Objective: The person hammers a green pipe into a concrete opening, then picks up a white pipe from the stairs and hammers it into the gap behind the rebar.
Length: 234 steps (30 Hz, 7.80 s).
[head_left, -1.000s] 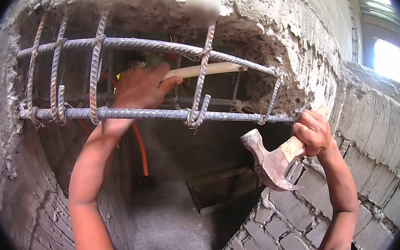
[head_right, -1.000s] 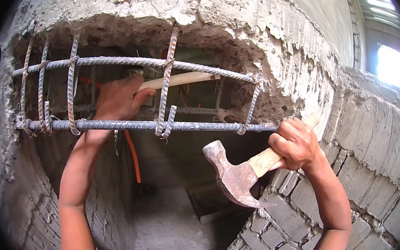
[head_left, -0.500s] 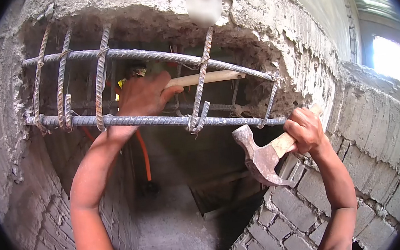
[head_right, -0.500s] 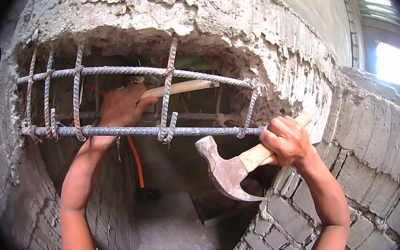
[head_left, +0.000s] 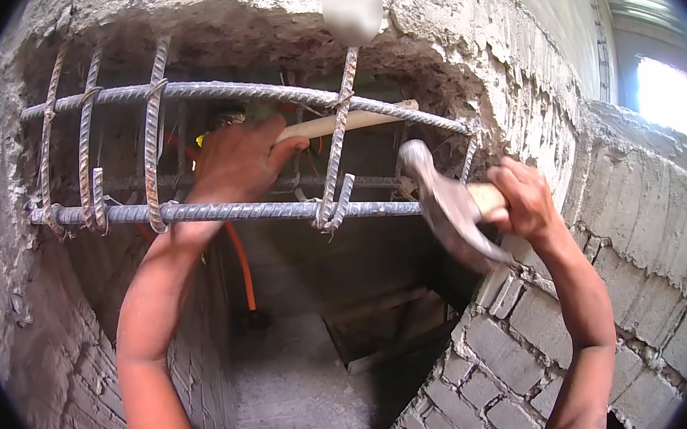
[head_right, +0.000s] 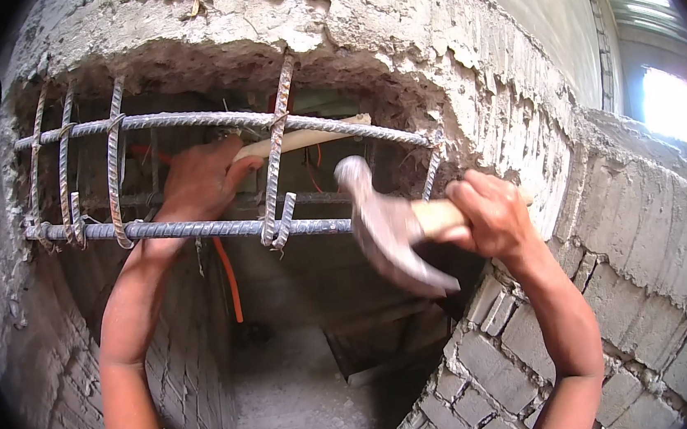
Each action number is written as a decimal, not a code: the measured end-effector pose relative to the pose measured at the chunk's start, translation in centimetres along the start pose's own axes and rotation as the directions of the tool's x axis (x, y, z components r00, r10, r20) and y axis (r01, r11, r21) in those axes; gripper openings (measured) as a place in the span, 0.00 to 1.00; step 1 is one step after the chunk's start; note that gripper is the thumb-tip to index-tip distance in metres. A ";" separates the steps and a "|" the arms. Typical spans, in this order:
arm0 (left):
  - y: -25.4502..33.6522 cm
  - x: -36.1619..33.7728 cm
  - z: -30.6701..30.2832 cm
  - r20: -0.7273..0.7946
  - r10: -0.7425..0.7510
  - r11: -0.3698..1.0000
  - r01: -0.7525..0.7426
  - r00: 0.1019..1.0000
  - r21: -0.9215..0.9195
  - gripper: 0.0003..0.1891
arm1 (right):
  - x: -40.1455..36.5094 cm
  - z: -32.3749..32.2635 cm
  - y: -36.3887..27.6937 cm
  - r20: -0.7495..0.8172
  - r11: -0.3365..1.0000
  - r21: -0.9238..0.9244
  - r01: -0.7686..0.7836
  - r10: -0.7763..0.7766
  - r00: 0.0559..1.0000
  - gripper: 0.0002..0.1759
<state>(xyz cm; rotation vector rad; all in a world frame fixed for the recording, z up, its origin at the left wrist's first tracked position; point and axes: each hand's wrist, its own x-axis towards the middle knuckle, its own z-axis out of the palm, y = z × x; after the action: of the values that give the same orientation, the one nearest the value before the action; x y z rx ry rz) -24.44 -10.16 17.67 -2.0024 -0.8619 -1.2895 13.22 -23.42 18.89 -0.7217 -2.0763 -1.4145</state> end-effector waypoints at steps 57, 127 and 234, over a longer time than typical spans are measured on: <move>0.3 0.0 -0.2 -0.018 -0.029 0.997 0.028 0.999 -0.074 0.23 | 2.2 -1.6 -1.2 0.218 0.974 -0.119 -0.192 0.214 0.952 0.32; -0.2 1.0 0.1 0.057 -0.043 0.983 0.053 0.997 -0.174 0.17 | 3.7 -3.0 1.6 0.245 0.986 -0.161 0.051 -0.010 0.970 0.35; -0.3 0.8 -0.4 0.103 -0.044 0.978 0.064 0.994 -0.197 0.20 | 1.7 -2.9 -4.1 0.285 0.955 -0.040 0.293 -0.270 0.920 0.30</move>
<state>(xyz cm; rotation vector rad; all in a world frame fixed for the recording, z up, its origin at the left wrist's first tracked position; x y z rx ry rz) -24.63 -10.11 18.55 -2.2295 -0.8664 -1.3645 9.55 -27.20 18.32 -0.7076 -2.4308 -1.6412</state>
